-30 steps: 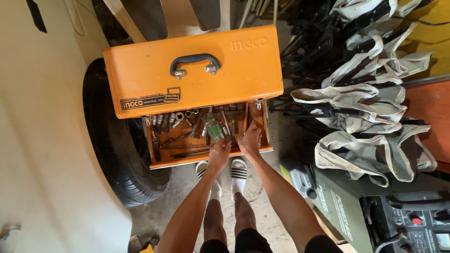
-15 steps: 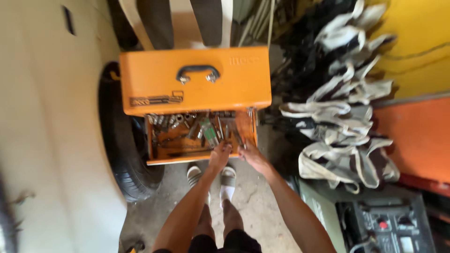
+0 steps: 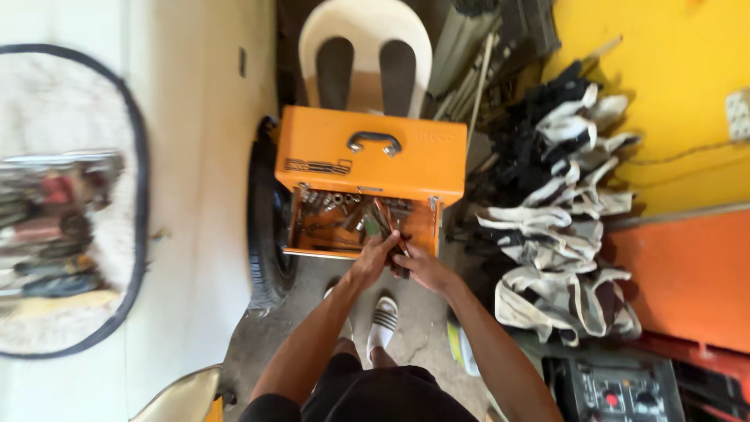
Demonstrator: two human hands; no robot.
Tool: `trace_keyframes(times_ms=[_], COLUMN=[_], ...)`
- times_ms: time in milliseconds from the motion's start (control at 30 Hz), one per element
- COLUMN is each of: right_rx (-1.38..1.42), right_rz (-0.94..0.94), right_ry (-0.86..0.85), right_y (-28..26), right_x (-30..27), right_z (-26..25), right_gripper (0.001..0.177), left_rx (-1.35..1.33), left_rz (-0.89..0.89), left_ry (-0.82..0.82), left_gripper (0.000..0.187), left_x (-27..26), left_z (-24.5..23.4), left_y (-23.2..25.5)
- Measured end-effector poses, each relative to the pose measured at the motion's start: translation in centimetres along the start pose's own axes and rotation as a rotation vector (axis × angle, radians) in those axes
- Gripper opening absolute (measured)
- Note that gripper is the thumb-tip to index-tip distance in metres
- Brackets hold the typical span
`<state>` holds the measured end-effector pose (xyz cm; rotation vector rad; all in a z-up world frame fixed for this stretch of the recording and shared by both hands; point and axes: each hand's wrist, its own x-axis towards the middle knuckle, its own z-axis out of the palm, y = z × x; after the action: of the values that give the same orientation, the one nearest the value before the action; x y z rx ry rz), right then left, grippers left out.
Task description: The person repeatedly removes various hand tools from an orange toolbox and places them on a mat on the hood of a white car. The person continues to take tools out one by one and arrange them on the mat.
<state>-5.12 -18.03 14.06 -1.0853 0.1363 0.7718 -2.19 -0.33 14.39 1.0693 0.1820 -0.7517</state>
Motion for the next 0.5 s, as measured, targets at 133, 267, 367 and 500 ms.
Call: trace_keyframes(times_ms=[133,267,367,500], right_rx=[0.091,-0.542,-0.338,0.069], right_rz=[0.046,-0.37,-0.309,-0.009], right_ry=[-0.112,-0.25,-0.209,-0.177], right_y=[-3.0,-6.0,-8.1,-10.9], right_x=[-0.7,-0.2,1.1,2.1], right_z=[2.8,5.7,9.7,16.6], right_gripper=[0.041,0.037,0.038,0.039], left_rx=[0.043,-0.065,-0.195,-0.333], left_rz=[0.132,0.151,0.253,0.316], left_ry=[0.132,0.153,0.144,0.162], left_gripper=[0.038,0.04,0.04,0.04], left_x=[-3.1,-7.4,-10.4,-14.4], left_z=[0.5,-0.1,-1.1,-3.7], left_y=[4.5,9.0,12.0,15.3])
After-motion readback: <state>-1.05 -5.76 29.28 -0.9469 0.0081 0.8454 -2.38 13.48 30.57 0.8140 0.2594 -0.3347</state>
